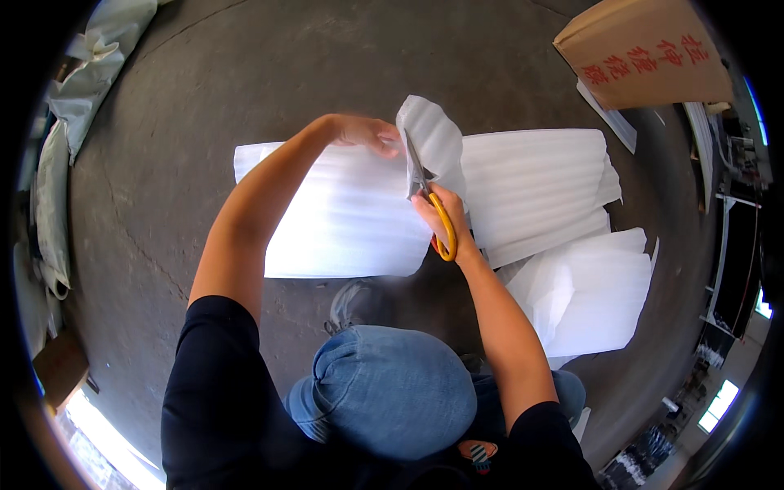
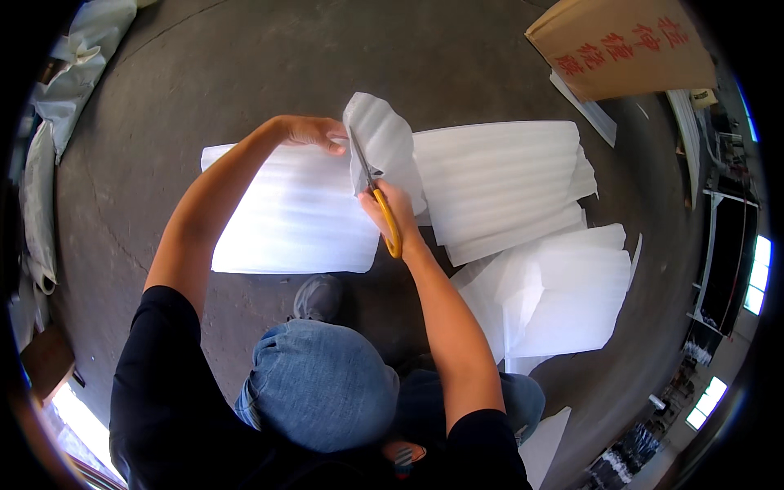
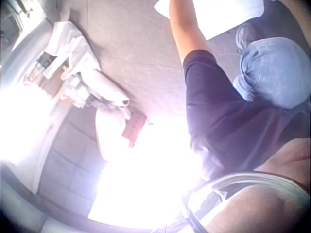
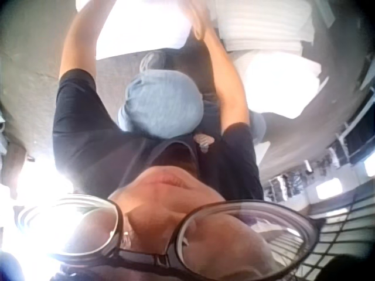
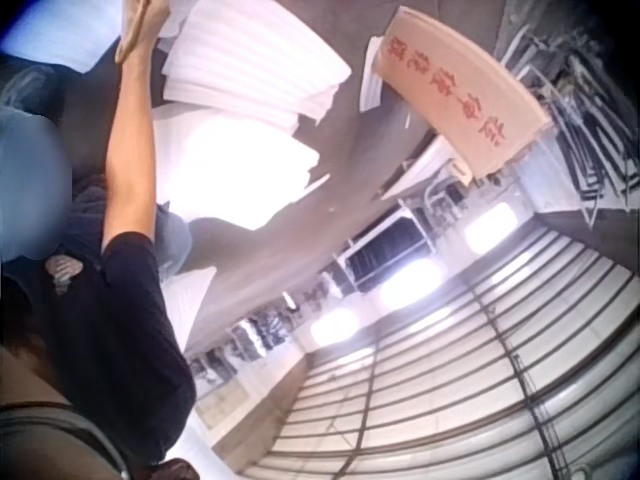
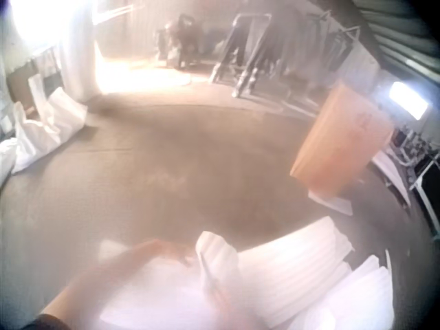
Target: The person uses scissors to cut several large white foam sheets into rectangular pieces while kneeling on a concrete floor, stacking the cut pieces and occasionally placing them in a cardboard box.
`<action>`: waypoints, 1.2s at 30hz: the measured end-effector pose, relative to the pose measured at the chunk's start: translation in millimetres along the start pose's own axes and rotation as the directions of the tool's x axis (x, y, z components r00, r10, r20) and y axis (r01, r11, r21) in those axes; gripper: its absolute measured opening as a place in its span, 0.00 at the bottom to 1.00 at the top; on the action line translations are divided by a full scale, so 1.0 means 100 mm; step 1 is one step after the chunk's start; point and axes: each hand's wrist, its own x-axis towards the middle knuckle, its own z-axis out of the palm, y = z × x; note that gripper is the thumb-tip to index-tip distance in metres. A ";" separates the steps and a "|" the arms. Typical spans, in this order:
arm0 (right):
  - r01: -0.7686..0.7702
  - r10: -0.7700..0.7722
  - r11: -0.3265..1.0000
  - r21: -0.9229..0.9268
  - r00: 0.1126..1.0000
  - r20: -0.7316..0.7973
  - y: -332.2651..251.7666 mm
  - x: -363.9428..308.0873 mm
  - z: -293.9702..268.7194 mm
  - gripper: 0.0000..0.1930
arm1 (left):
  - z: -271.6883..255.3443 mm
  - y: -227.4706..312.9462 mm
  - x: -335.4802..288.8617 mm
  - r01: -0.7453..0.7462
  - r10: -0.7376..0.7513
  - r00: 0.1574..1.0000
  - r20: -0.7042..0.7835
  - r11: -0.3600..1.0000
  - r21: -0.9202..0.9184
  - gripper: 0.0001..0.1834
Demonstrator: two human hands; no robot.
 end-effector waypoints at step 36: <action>-0.039 -0.001 0.965 0.259 0.989 0.150 -0.11 -0.19 -0.37 0.36 | 0.67 0.93 -0.09 0.240 0.431 0.520 -0.737 0.755 0.611 0.06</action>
